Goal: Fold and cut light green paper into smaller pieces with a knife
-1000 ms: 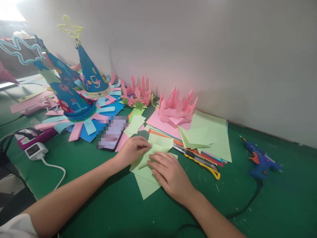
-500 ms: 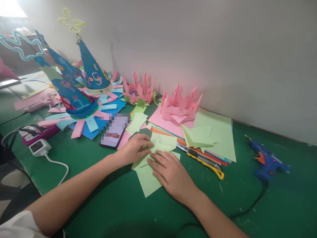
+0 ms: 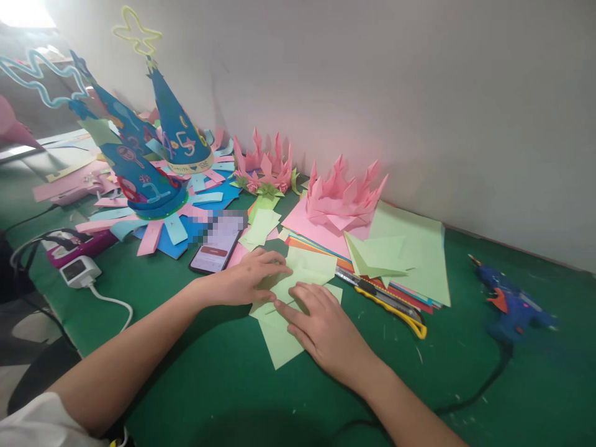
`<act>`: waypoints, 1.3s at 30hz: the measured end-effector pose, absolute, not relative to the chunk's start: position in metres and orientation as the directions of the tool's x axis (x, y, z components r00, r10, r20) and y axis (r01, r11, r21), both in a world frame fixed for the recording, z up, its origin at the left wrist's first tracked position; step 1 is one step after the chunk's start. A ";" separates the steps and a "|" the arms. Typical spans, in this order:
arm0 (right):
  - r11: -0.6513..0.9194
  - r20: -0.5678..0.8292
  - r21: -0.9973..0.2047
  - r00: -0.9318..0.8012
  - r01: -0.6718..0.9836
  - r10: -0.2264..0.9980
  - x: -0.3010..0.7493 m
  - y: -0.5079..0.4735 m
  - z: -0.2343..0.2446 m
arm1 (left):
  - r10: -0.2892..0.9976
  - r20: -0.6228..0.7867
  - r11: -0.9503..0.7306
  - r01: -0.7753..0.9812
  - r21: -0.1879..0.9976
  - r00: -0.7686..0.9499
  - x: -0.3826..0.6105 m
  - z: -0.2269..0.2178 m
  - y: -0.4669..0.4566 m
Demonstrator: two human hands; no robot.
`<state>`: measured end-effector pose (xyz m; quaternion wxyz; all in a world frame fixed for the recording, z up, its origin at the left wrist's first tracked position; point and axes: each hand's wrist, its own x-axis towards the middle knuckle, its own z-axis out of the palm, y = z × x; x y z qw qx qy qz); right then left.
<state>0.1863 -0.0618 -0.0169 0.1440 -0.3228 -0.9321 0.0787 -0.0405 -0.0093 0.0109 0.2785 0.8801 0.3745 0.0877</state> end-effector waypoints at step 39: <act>0.843 0.203 -0.145 -0.818 0.518 0.538 0.177 -0.061 -0.006 | 0.669 -0.119 -0.565 0.606 0.560 0.733 -0.043 0.014 -0.010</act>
